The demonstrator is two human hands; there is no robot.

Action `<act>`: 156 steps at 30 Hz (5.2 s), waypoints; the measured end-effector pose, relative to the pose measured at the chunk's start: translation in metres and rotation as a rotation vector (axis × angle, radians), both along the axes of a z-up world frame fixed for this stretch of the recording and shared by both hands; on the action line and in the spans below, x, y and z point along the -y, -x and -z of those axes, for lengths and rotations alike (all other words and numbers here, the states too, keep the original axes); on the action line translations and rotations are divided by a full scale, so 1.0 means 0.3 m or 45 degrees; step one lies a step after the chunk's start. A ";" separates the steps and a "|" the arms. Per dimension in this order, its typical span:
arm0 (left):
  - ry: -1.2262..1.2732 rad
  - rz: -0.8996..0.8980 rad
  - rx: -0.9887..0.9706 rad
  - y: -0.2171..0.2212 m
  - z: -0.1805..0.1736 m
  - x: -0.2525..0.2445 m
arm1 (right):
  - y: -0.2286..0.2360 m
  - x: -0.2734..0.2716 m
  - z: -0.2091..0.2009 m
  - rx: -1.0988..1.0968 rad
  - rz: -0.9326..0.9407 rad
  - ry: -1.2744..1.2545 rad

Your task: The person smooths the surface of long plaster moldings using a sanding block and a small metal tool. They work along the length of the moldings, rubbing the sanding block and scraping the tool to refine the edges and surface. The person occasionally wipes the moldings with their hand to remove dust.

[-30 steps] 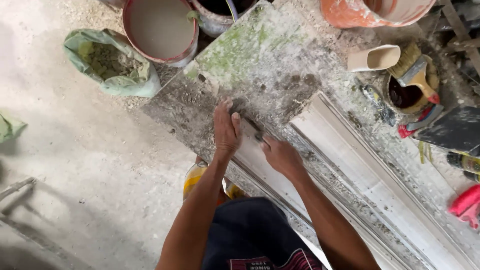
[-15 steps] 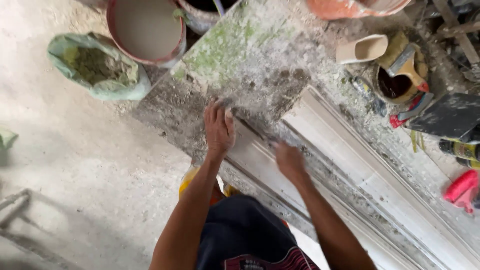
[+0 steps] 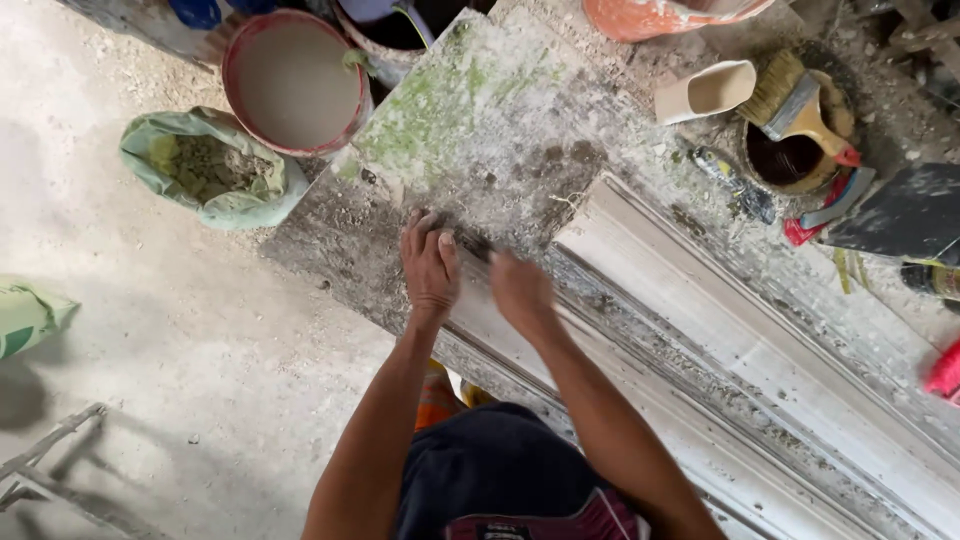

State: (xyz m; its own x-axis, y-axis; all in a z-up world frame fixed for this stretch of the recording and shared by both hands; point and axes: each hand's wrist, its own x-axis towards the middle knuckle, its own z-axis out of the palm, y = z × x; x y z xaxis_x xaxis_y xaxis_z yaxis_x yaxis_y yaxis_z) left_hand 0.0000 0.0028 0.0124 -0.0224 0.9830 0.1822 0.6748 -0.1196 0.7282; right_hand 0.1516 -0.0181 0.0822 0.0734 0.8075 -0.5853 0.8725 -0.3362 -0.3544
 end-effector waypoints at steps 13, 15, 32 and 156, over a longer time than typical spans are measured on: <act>-0.059 0.027 0.020 -0.003 -0.025 -0.010 | 0.028 -0.051 0.072 0.099 -0.133 -0.209; 0.002 0.040 0.052 0.033 -0.011 -0.020 | 0.039 -0.070 -0.029 0.061 -0.070 0.030; -0.224 0.806 -0.450 0.180 -0.074 -0.259 | -0.049 0.458 -0.123 -1.402 2.154 -0.231; -0.063 1.342 -0.594 -0.474 -0.109 0.155 | -0.411 0.448 -0.090 -0.734 3.069 -0.592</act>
